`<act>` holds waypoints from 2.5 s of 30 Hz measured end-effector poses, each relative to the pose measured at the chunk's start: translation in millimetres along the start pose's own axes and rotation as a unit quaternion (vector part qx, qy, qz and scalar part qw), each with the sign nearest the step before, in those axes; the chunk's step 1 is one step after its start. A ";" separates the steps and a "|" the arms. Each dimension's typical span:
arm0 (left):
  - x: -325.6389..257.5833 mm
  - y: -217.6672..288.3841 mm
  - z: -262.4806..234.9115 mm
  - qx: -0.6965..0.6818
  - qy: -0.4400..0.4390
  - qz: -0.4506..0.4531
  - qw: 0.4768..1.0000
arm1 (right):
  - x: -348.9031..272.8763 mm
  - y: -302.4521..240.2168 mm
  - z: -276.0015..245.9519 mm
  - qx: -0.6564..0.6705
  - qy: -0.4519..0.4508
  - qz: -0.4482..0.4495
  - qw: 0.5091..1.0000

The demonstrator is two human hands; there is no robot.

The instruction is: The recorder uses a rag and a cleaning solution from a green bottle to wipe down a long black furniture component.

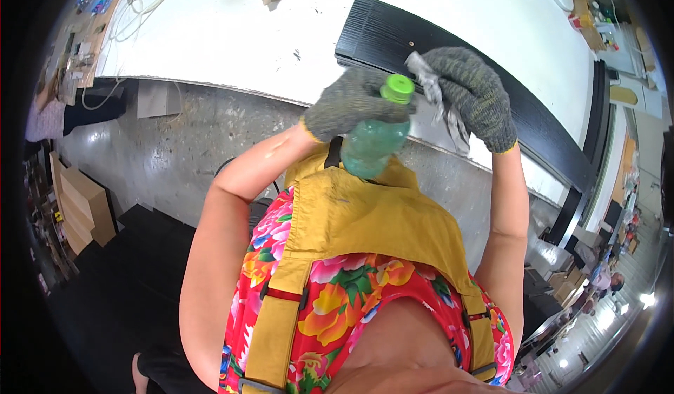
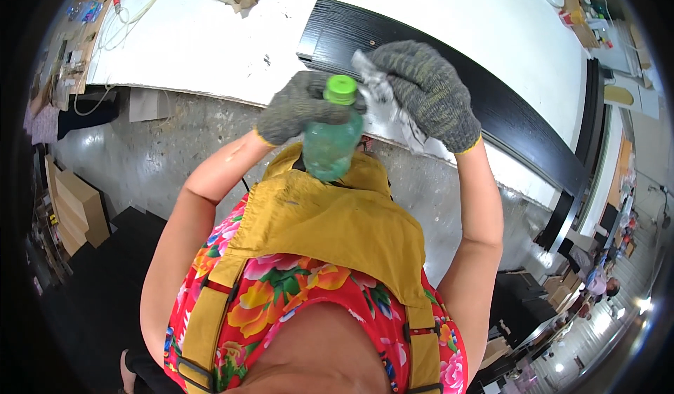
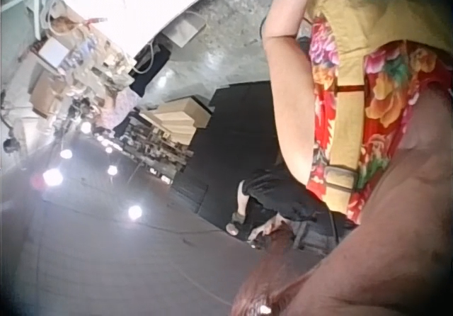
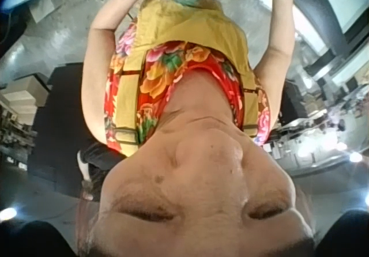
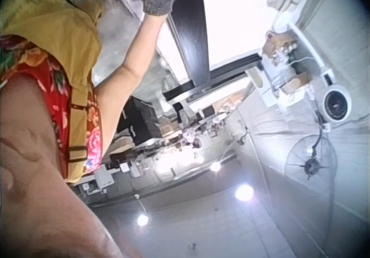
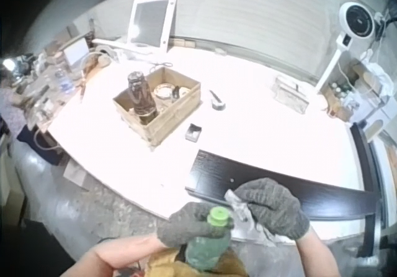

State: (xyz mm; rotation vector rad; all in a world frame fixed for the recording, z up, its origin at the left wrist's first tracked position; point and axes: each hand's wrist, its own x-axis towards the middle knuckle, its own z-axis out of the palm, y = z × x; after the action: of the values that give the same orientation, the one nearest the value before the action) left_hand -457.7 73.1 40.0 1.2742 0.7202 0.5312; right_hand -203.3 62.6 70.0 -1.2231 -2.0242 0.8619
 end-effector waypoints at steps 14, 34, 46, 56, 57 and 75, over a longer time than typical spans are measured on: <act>-43.7 -38.2 -146.4 0.075 0.411 0.182 0.890 | 109.9 38.1 48.5 -0.492 -0.047 -0.005 0.869; -63.7 -34.8 -114.4 0.248 0.446 0.370 0.776 | 91.2 18.1 49.0 -0.516 -0.072 -0.050 0.852; 25.1 -55.5 -68.2 0.375 0.216 0.263 0.862 | 97.2 14.1 55.2 -0.474 -0.022 -0.019 0.880; 90.9 -44.0 -93.0 0.520 0.080 0.237 0.817 | 24.9 44.2 4.7 -0.537 0.004 0.075 0.840; 92.9 -42.8 -92.7 0.519 0.078 0.239 0.817 | 0.7 57.4 -11.4 -0.519 0.019 0.139 0.843; 109.7 -47.9 -98.0 0.513 0.059 0.268 0.813 | -40.1 85.4 -21.7 -0.573 0.084 0.206 0.789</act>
State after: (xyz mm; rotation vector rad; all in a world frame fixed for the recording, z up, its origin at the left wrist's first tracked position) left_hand -457.5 205.6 -39.7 2.5307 0.7671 0.7071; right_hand -127.8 61.5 9.4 -2.3185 -2.1374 -0.5010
